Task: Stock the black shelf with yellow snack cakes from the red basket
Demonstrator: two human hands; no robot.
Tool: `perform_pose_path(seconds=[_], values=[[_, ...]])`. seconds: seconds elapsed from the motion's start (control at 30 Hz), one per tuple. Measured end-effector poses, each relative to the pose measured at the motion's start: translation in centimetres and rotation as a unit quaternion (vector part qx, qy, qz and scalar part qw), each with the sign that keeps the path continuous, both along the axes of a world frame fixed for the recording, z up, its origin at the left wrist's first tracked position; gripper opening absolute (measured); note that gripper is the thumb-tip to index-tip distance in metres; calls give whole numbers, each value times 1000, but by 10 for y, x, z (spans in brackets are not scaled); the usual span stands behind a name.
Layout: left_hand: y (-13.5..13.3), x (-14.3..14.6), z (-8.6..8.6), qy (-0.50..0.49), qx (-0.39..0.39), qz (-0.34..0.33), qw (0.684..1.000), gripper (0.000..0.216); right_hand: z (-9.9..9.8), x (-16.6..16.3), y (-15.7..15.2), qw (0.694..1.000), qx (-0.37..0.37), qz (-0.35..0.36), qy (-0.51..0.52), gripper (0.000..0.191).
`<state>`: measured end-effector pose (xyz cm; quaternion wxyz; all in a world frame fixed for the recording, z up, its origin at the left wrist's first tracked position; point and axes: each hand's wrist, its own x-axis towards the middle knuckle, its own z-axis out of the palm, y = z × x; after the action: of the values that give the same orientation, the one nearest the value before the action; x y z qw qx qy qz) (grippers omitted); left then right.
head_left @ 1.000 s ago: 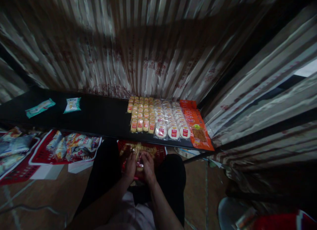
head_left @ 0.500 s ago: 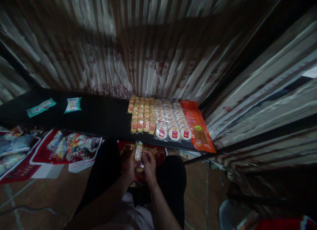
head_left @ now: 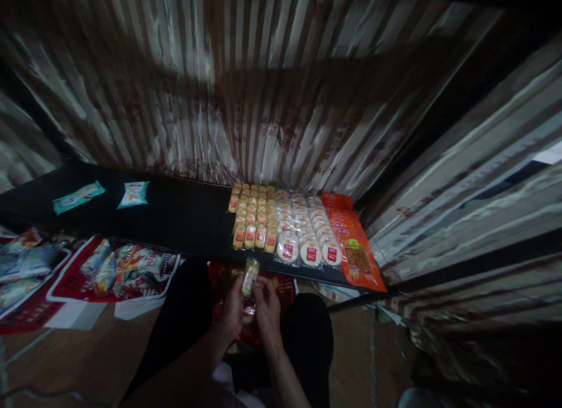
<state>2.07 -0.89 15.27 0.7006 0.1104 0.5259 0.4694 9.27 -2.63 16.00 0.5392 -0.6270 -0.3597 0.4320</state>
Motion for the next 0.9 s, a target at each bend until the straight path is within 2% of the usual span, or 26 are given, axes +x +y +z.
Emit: perform_pose_path(seconds=[0.1,0.23,0.33,0.63,0.8,0.9], values=[[0,-1,-3,-21,16,5,1000,50,0,0,0,1000,3,-12,-26,37],[-1,-5,-8,50,98,-3,994,48,-2,-1,-1,999,20,3,-40,34],[-4,-7,-8,104,129,-24,986,46,-4,-1,-2,999,13,10,-37,34],[-1,-12,-2,218,152,-28,964,40,-15,-3,3,1000,-11,-8,-25,43],[0,-18,5,256,161,-37,952,29,-7,-8,6,997,20,56,-49,43],[1,-21,5,260,177,-39,949,32,-2,-12,9,995,26,62,-75,40]])
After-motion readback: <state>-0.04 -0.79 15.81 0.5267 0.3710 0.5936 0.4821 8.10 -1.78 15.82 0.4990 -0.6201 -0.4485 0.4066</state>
